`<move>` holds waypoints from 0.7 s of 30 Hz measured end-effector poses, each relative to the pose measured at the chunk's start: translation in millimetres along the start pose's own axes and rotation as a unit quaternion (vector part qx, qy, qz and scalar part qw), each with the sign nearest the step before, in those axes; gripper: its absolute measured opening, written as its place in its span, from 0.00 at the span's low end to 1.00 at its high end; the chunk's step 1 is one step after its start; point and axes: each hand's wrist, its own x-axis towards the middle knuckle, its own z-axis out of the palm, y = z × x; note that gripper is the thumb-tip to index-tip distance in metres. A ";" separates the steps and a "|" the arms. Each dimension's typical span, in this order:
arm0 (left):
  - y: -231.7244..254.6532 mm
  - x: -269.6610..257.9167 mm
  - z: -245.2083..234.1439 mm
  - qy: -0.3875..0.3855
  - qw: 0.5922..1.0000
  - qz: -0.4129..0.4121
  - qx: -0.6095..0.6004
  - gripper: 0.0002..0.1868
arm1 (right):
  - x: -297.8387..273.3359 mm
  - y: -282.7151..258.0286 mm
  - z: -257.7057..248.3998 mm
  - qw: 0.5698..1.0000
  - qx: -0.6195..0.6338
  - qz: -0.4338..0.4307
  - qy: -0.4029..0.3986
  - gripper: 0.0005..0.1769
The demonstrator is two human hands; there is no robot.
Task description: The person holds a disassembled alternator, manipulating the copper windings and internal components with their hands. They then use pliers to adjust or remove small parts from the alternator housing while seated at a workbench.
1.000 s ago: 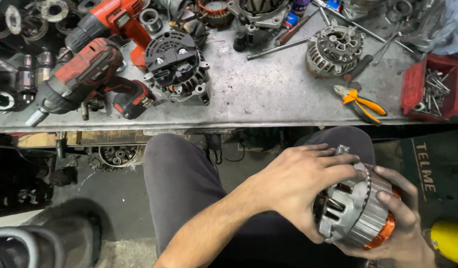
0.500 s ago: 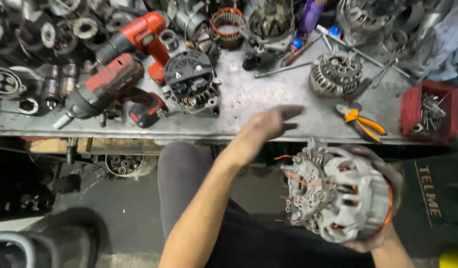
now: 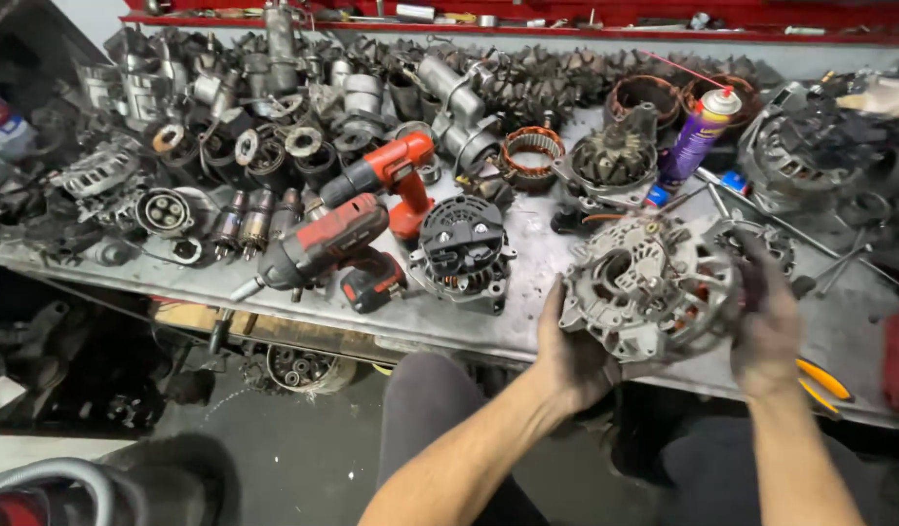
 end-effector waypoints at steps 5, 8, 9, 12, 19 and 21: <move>-0.1 29.5 -52.4 0.065 0.991 0.119 -0.005 0.41 | -2.0 -28.6 101.2 0.985 0.150 0.081 0.017 0.67; 8.6 20.1 -35.1 0.059 0.989 0.138 -0.002 0.37 | -3.8 -19.4 113.7 0.995 0.098 0.024 0.012 0.67; 9.7 11.9 -27.2 0.068 0.987 0.141 -0.029 0.37 | -7.5 -14.9 111.2 0.996 0.062 0.056 0.017 0.67; 19.8 2.6 -14.0 0.098 0.980 0.164 -0.057 0.37 | -6.2 -6.9 93.3 0.997 0.012 0.078 -0.001 0.67; 28.8 5.9 -29.6 0.161 0.946 0.281 -0.012 0.27 | 26.0 -139.7 140.9 0.776 -0.590 -0.171 -0.141 0.68; 25.1 2.1 -24.1 0.159 0.943 0.291 0.005 0.26 | 35.7 -140.4 166.3 0.684 -0.687 -0.163 -0.184 0.76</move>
